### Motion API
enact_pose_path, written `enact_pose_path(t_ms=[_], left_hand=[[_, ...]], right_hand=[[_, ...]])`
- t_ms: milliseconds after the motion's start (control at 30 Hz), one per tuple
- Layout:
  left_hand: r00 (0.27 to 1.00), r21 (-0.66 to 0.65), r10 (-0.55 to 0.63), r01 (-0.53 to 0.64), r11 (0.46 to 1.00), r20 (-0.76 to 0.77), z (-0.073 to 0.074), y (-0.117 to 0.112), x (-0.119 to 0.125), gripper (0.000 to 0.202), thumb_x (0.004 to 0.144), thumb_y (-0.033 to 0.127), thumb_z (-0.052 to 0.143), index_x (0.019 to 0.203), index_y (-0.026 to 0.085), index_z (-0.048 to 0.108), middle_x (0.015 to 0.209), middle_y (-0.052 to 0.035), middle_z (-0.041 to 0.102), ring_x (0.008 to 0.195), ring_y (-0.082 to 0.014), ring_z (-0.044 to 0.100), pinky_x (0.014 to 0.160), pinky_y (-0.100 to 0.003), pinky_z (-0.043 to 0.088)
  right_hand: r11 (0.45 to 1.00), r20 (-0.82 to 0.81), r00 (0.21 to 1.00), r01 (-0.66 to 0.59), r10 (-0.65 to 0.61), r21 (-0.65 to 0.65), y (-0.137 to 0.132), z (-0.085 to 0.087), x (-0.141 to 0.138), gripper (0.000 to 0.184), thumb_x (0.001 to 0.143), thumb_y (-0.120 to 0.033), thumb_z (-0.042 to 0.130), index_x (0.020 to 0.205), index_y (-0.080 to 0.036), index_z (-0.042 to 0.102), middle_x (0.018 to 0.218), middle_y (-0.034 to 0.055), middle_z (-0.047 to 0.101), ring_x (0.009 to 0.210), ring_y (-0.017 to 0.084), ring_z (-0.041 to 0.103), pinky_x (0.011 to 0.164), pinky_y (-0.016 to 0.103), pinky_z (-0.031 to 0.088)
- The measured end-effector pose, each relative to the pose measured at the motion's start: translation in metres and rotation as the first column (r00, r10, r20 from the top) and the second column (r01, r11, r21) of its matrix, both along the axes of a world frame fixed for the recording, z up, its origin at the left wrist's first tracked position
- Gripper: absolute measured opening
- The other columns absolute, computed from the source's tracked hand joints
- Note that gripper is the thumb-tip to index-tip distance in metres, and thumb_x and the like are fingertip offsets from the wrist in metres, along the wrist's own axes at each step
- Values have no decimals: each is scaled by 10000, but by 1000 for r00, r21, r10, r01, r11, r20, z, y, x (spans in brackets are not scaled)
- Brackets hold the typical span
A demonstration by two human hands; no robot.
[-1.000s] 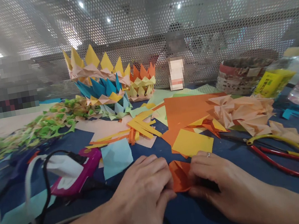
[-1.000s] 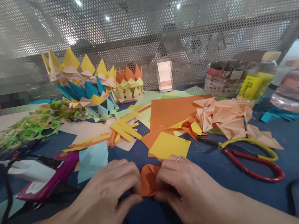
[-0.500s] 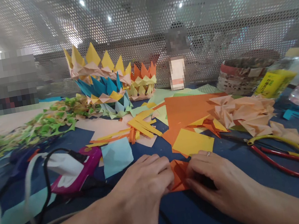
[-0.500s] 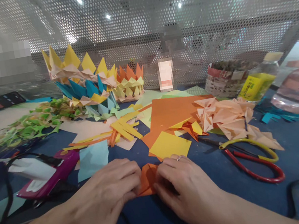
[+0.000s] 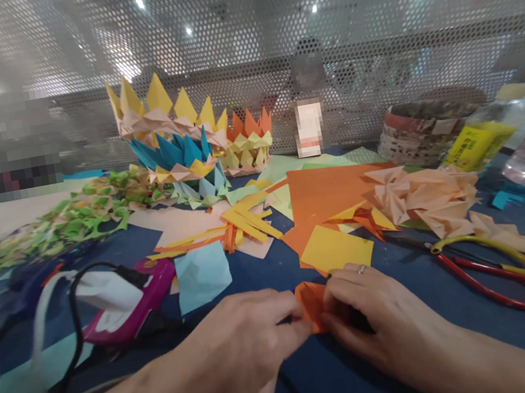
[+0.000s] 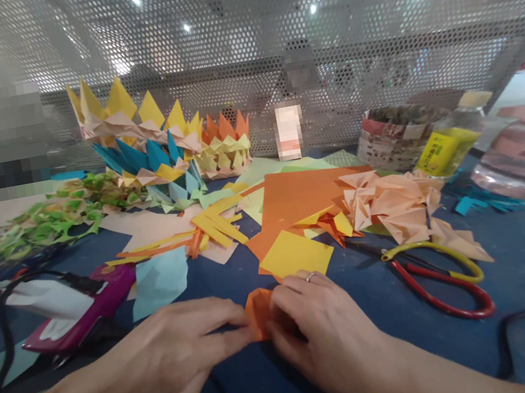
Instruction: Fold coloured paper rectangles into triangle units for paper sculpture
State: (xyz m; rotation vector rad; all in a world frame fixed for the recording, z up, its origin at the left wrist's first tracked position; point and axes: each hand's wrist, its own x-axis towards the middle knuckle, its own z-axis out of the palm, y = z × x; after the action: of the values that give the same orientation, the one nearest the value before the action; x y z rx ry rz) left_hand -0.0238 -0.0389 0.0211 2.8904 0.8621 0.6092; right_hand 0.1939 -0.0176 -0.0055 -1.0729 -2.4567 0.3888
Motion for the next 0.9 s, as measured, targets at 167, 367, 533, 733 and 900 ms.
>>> enact_pose_path(t_ms=[167,367,533,733,900], left_hand=[[1000,114,15,-16,993,10,3,-4,1,485,637,-22,395,1035,165,600,959,-29,696,837,-173,635,802,-245,489],[992,86,38,-28,996,-122,-8,-4,3,415,627,32,487,997,177,607,913,-19,676,760,-193,615,717,-287,491],[974,30,25,-19,999,-227,2,-10,1,396,623,51,502,981,176,617,940,-11,673,789,-188,613,713,-279,494],[986,131,89,-70,989,-143,7,-11,4,367,647,46,450,942,166,634,905,-14,685,724,-186,617,625,-297,474],[997,165,60,-51,985,-46,2,-7,4,391,656,15,366,892,159,643,848,-22,694,683,-176,621,618,-290,461]], right_hand=[[1000,10,1000,16,-16,-3,0,-2,0,192,829,-94,542,682,-189,463,674,-7,532,647,144,467,618,268,332],[1000,5,1000,16,-16,-18,0,-2,0,194,819,-77,532,682,-190,453,674,-9,520,648,146,460,617,271,328],[999,7,1000,14,-14,-35,-1,-2,0,183,827,-85,538,703,-195,462,690,-4,534,664,159,476,632,285,348],[994,12,998,62,-62,-90,-3,4,3,131,865,-112,512,956,-200,479,841,35,591,787,210,537,697,337,405],[996,47,998,48,-44,-81,-4,3,7,226,876,-98,466,1080,-195,457,984,81,595,926,258,542,798,428,433]])
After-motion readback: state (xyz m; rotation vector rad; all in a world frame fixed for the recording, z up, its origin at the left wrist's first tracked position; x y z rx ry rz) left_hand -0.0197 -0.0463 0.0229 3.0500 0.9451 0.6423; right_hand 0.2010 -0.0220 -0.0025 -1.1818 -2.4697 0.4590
